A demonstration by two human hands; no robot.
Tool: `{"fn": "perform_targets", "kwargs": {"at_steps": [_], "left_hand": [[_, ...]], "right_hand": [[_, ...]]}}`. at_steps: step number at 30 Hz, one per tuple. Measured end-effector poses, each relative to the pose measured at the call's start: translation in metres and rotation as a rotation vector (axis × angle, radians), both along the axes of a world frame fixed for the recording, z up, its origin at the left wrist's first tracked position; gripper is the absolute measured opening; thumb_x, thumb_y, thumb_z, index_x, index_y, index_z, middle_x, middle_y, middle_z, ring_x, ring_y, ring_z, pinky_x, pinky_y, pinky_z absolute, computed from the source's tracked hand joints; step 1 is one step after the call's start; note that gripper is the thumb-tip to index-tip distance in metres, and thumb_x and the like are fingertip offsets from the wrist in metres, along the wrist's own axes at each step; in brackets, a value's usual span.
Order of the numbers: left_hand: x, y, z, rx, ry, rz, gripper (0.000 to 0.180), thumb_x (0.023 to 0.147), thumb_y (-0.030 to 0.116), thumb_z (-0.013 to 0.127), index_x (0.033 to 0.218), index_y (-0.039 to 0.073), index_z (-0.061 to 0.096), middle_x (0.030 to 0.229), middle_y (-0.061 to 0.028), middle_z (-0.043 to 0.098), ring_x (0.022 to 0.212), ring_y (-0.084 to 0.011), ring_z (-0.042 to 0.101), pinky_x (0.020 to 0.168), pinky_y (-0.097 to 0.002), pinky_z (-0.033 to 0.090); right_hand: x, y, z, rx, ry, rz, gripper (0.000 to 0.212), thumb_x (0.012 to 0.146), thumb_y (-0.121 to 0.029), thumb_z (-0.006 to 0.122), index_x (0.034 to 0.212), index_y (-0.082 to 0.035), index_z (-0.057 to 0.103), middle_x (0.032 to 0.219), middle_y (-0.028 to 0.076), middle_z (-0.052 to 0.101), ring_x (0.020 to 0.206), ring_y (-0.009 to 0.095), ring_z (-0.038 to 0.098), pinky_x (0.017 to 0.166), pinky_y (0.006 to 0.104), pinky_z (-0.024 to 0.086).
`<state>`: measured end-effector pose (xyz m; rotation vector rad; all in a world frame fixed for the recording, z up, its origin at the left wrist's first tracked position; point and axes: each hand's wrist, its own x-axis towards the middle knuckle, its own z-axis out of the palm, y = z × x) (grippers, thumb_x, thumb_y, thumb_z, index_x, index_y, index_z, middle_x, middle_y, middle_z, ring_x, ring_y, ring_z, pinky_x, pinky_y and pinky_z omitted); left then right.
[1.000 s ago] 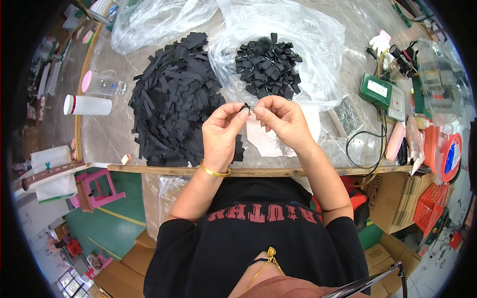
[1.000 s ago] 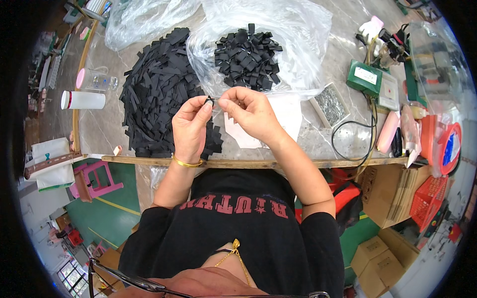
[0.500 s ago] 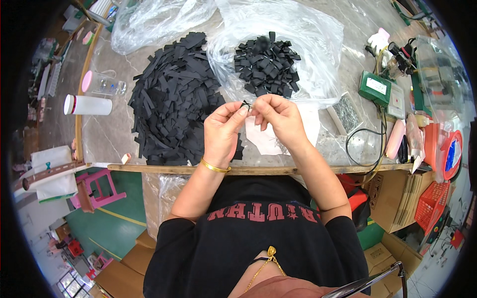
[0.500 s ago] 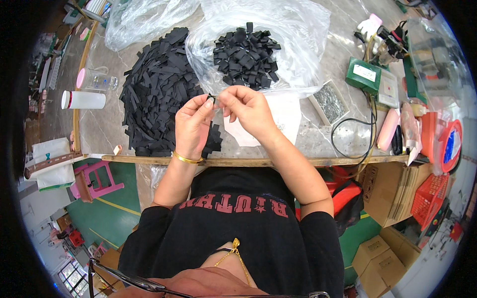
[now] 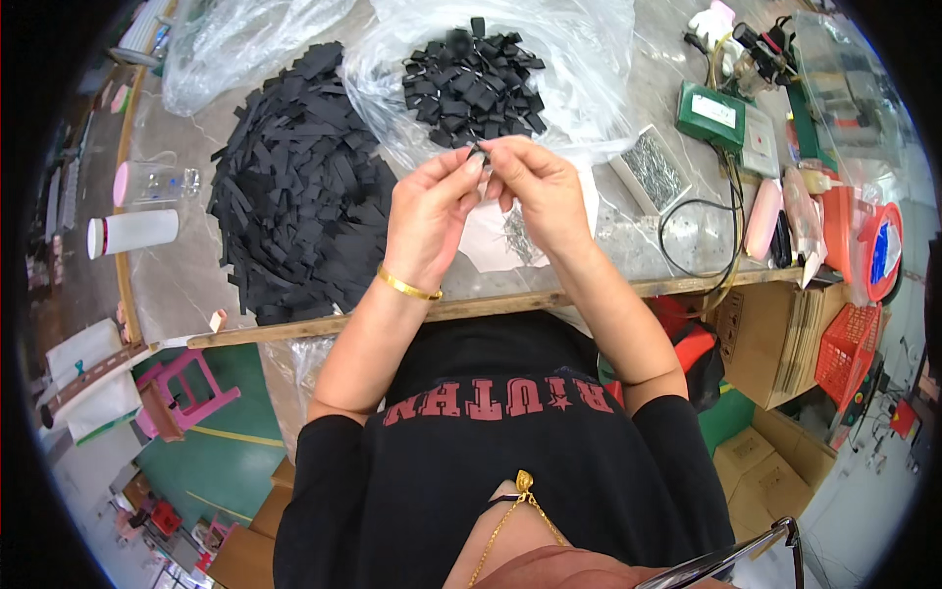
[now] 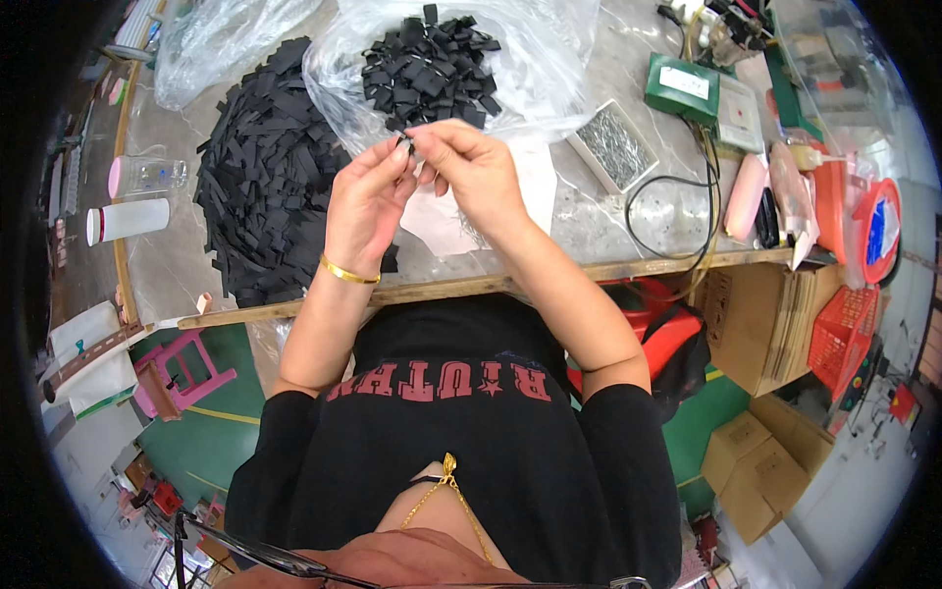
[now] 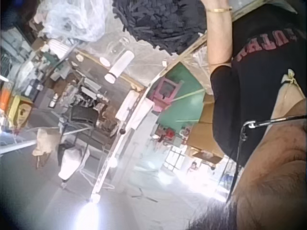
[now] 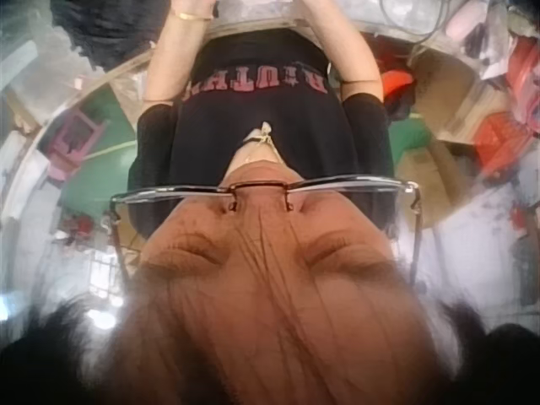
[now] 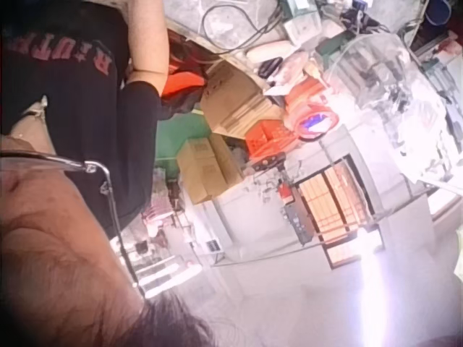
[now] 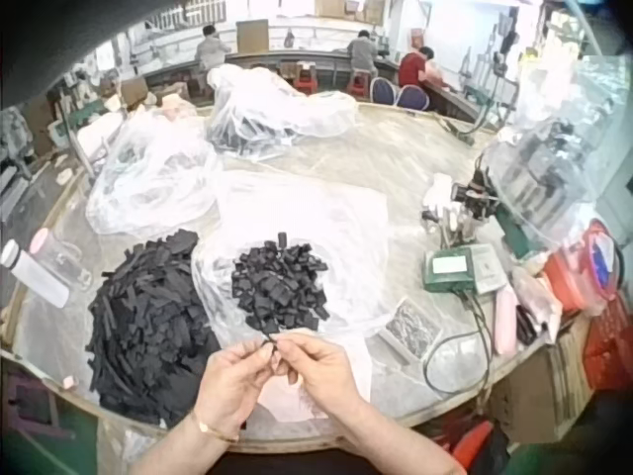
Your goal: Assembling small black plastic components by inserting small metal pins into them.
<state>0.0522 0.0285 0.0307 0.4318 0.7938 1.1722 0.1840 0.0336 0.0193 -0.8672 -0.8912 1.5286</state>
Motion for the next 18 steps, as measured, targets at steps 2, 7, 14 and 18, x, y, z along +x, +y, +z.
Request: {"fn": "perform_targets", "kwargs": {"at_steps": [2, 7, 14, 18], "left_hand": [[0.012, 0.005, 0.000, -0.014, -0.022, -0.013, 0.015, 0.079, 0.003, 0.060, 0.093, -0.004, 0.057, 0.080, -0.0052, 0.060, 0.065, -0.0072, 0.050, 0.057, -0.0185, 0.036], [0.029, 0.034, -0.007, -0.014, 0.059, -0.054, 0.021, 0.076, 0.006, 0.064, 0.093, -0.005, 0.057, 0.081, -0.0055, 0.061, 0.065, -0.0066, 0.050, 0.056, -0.0181, 0.037], [0.002, 0.093, -0.037, 0.588, 1.182, 0.077, 0.049, 0.071, 0.019, 0.072, 0.114, 0.004, 0.052, 0.103, -0.0081, 0.056, 0.091, -0.0123, 0.051, 0.074, -0.0229, 0.042], [0.002, 0.068, -0.034, 0.544, 1.061, 0.054, 0.044, 0.071, 0.014, 0.071, 0.110, 0.003, 0.054, 0.104, -0.0058, 0.057, 0.091, -0.0098, 0.050, 0.074, -0.0232, 0.044]], "right_hand": [[0.009, 0.000, 0.004, 0.000, -0.026, -0.037, 0.017, 0.083, -0.014, 0.059, 0.092, -0.001, 0.064, 0.081, 0.002, 0.057, 0.060, 0.006, 0.053, 0.047, 0.0169, 0.039], [0.040, 0.006, 0.007, 0.014, -0.224, -0.113, 0.017, 0.085, -0.012, 0.057, 0.097, -0.001, 0.062, 0.081, 0.005, 0.063, 0.060, 0.007, 0.054, 0.050, 0.0183, 0.041], [0.087, 0.000, 0.004, 0.371, -1.304, 0.248, 0.012, 0.075, -0.013, 0.061, 0.080, -0.003, 0.066, 0.072, 0.012, 0.063, 0.063, 0.022, 0.060, 0.057, 0.0313, 0.046], [0.084, -0.005, -0.012, 0.293, -1.599, 0.451, 0.014, 0.071, -0.018, 0.060, 0.071, -0.004, 0.065, 0.069, 0.014, 0.061, 0.068, 0.031, 0.059, 0.062, 0.0399, 0.046]]}}
